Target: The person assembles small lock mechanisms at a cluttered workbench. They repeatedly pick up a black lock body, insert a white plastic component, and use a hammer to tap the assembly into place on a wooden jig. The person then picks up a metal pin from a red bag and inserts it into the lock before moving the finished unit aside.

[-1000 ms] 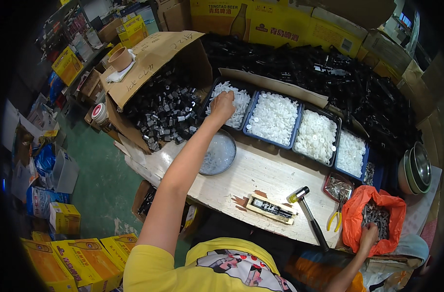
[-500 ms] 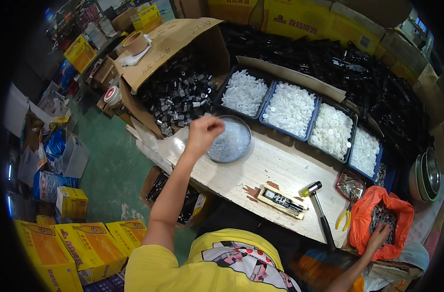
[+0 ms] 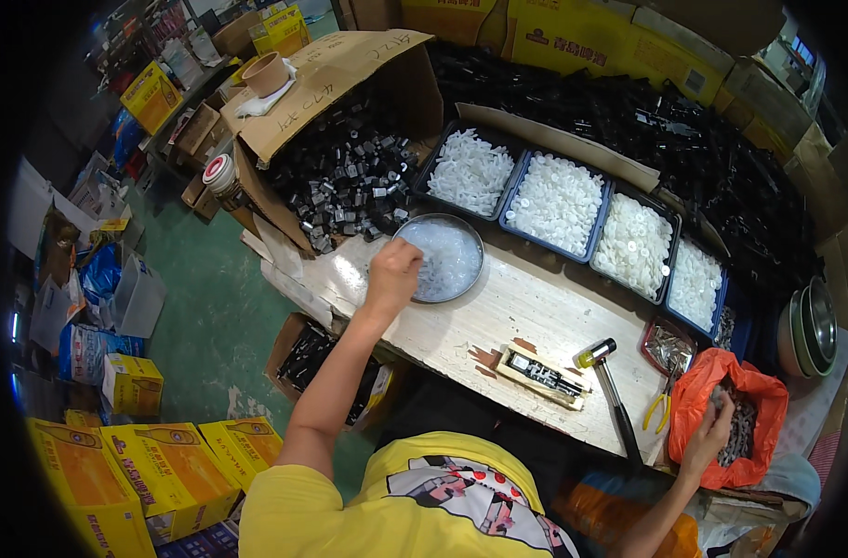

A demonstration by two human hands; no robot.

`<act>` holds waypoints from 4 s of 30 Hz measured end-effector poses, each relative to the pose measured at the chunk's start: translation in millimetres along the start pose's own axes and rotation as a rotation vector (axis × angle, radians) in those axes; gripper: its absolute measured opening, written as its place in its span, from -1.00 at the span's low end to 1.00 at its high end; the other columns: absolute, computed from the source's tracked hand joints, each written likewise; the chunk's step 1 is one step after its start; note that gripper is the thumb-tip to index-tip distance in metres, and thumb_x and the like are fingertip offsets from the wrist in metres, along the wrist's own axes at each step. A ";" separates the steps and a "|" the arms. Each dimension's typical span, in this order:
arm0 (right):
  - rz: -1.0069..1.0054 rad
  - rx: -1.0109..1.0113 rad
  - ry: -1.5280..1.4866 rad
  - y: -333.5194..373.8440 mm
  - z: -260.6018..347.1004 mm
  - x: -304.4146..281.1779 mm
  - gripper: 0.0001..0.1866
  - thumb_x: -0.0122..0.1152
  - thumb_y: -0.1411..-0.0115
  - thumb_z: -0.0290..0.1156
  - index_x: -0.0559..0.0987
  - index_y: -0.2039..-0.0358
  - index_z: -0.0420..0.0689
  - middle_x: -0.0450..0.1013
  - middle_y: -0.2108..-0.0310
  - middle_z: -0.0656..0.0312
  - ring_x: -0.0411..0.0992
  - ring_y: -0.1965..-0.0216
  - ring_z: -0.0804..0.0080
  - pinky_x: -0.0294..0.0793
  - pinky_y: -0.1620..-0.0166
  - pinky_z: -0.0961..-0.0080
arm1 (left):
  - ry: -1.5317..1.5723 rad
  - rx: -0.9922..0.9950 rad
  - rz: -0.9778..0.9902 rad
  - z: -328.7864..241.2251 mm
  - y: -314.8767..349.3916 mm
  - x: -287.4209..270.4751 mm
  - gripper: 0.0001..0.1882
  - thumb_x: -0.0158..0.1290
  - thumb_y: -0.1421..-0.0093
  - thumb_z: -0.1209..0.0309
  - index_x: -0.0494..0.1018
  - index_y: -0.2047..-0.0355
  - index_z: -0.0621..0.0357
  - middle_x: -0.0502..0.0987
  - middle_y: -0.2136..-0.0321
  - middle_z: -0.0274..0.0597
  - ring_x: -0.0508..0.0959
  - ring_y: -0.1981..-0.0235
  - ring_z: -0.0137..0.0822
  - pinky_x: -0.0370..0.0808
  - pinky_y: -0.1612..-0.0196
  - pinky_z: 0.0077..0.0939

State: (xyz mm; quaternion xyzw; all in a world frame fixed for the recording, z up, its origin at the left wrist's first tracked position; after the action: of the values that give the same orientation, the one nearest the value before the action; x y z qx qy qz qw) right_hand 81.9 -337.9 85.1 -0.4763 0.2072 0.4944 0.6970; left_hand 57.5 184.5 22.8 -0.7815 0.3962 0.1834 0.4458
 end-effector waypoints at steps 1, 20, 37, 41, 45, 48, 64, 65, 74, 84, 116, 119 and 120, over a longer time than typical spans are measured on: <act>0.062 0.031 -0.039 4.0 13.8 3.1 -0.81 -0.02 -0.16 -0.56 0.43 0.19 -0.25 0.40 0.31 0.08 0.39 0.26 0.28 0.33 0.18 0.50 | 0.056 -0.075 -0.011 -2.5 0.7 -9.2 -0.88 0.07 0.10 0.68 0.47 0.49 0.27 0.44 0.51 -0.15 0.48 0.49 -0.22 0.41 0.44 -0.46; 0.348 -0.575 -0.452 26.2 185.4 91.5 -0.73 0.30 0.17 -0.57 0.54 0.37 -0.12 0.37 0.48 0.25 0.32 0.44 0.33 0.23 0.38 0.43 | 1.223 -0.467 0.456 -129.7 45.1 36.7 -0.88 0.09 -0.03 0.66 0.46 0.37 0.35 0.41 0.38 -0.22 0.47 0.42 -0.46 0.47 0.37 -0.66; 0.486 -0.495 -0.469 32.8 154.5 86.5 -0.72 0.28 0.20 -0.59 0.53 0.38 -0.13 0.38 0.45 0.25 0.33 0.38 0.30 0.21 0.33 0.44 | 0.713 0.092 0.485 -153.6 46.2 43.3 -0.71 0.21 0.14 0.59 0.50 0.33 0.21 0.48 0.32 -0.20 0.45 0.25 -0.29 0.37 0.20 -0.46; 0.543 -0.417 -0.332 41.0 124.2 88.0 -0.74 0.29 0.18 -0.58 0.53 0.38 -0.15 0.39 0.45 0.23 0.33 0.37 0.30 0.19 0.32 0.43 | 0.464 0.109 0.499 -148.1 60.1 60.6 -0.65 0.25 0.19 0.46 0.51 0.31 0.10 0.46 0.28 -0.30 0.37 0.16 -0.27 0.22 0.12 -0.41; 0.563 -0.389 -0.275 43.0 119.0 88.8 -0.75 0.29 0.15 -0.56 0.54 0.38 -0.15 0.38 0.45 0.23 0.33 0.36 0.31 0.19 0.30 0.44 | 0.352 0.121 0.499 -154.1 72.0 77.5 -0.65 0.27 0.21 0.39 0.52 0.32 0.05 0.44 0.28 -0.37 0.31 0.13 -0.31 0.12 0.10 -0.41; 0.600 -0.393 -0.260 42.5 119.7 92.5 -0.77 0.28 0.14 -0.54 0.54 0.38 -0.15 0.38 0.45 0.24 0.33 0.35 0.31 0.19 0.29 0.44 | 0.325 0.104 0.484 -154.2 74.1 81.8 -0.65 0.27 0.22 0.39 0.52 0.33 0.04 0.43 0.29 -0.38 0.31 0.14 -0.31 0.12 0.10 -0.39; 0.651 -0.412 -0.257 43.5 124.9 105.5 -0.77 0.28 0.14 -0.54 0.53 0.38 -0.13 0.37 0.44 0.26 0.33 0.34 0.32 0.17 0.28 0.42 | 0.367 0.189 0.426 -155.3 77.8 79.7 -0.82 0.22 0.17 0.43 0.55 0.47 -0.03 0.41 0.35 -0.41 0.31 0.19 -0.31 0.08 0.13 -0.33; 0.647 -0.401 -0.255 44.2 124.8 105.4 -0.77 0.28 0.14 -0.55 0.53 0.38 -0.12 0.37 0.44 0.26 0.33 0.34 0.33 0.17 0.28 0.42 | 0.360 0.218 0.407 -156.0 78.9 79.1 -0.84 0.22 0.17 0.44 0.55 0.49 -0.03 0.41 0.36 -0.41 0.31 0.19 -0.31 0.08 0.14 -0.32; 0.372 -0.689 -0.127 60.2 120.9 101.4 -0.70 0.11 0.16 -0.59 0.53 0.32 -0.08 0.38 0.36 0.31 0.32 0.31 0.37 0.20 0.28 0.40 | 0.261 0.304 0.395 -159.9 78.8 77.7 -0.85 0.21 0.19 0.45 0.53 0.54 -0.06 0.42 0.36 -0.41 0.33 0.22 -0.29 0.08 0.15 -0.32; 0.373 -0.789 -0.127 58.0 115.6 98.9 -0.67 0.15 0.17 -0.58 0.53 0.29 -0.10 0.38 0.34 0.30 0.32 0.33 0.38 0.21 0.28 0.38 | 0.265 0.286 0.402 -160.0 79.7 78.5 -0.87 0.20 0.18 0.46 0.52 0.55 -0.05 0.42 0.38 -0.43 0.33 0.22 -0.29 0.08 0.14 -0.33; 0.485 -0.398 -0.478 58.4 103.8 111.6 -0.68 0.14 0.23 -0.71 0.60 0.42 -0.07 0.42 0.42 0.27 0.32 0.39 0.27 0.31 0.32 0.44 | 0.247 0.376 0.334 -159.2 82.7 73.2 -0.83 0.14 0.11 0.40 0.53 0.42 -0.03 0.39 0.34 -0.33 0.34 0.25 -0.27 0.11 0.19 -0.23; 0.773 -0.359 -0.493 36.7 110.8 111.5 -0.74 0.17 0.13 -0.69 0.62 0.42 -0.07 0.42 0.41 0.23 0.35 0.35 0.26 0.36 0.28 0.46 | 0.191 0.361 0.310 -158.8 84.0 70.9 -0.79 0.16 0.14 0.41 0.54 0.40 -0.10 0.40 0.35 -0.36 0.36 0.24 -0.29 0.10 0.20 -0.30; 0.881 -0.345 -0.496 27.9 114.2 112.7 -0.76 0.18 0.12 -0.68 0.62 0.43 -0.07 0.42 0.41 0.22 0.36 0.33 0.25 0.36 0.28 0.45 | 0.178 0.350 0.309 -159.1 84.5 69.4 -0.78 0.16 0.14 0.41 0.54 0.40 -0.10 0.40 0.34 -0.34 0.36 0.23 -0.29 0.10 0.20 -0.30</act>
State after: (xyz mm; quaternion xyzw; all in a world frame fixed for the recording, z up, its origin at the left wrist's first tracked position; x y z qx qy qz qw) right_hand 84.3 -181.6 39.2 -0.3204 0.1323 0.8649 0.3630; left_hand 23.7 -5.4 17.0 -0.6355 0.5743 0.1084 0.5046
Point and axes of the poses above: each hand's wrist, its own y-axis away from the middle knuckle, its own x-axis out of the palm, z = x × y, the point moved 4 cm from there along -y, towards the middle knuckle
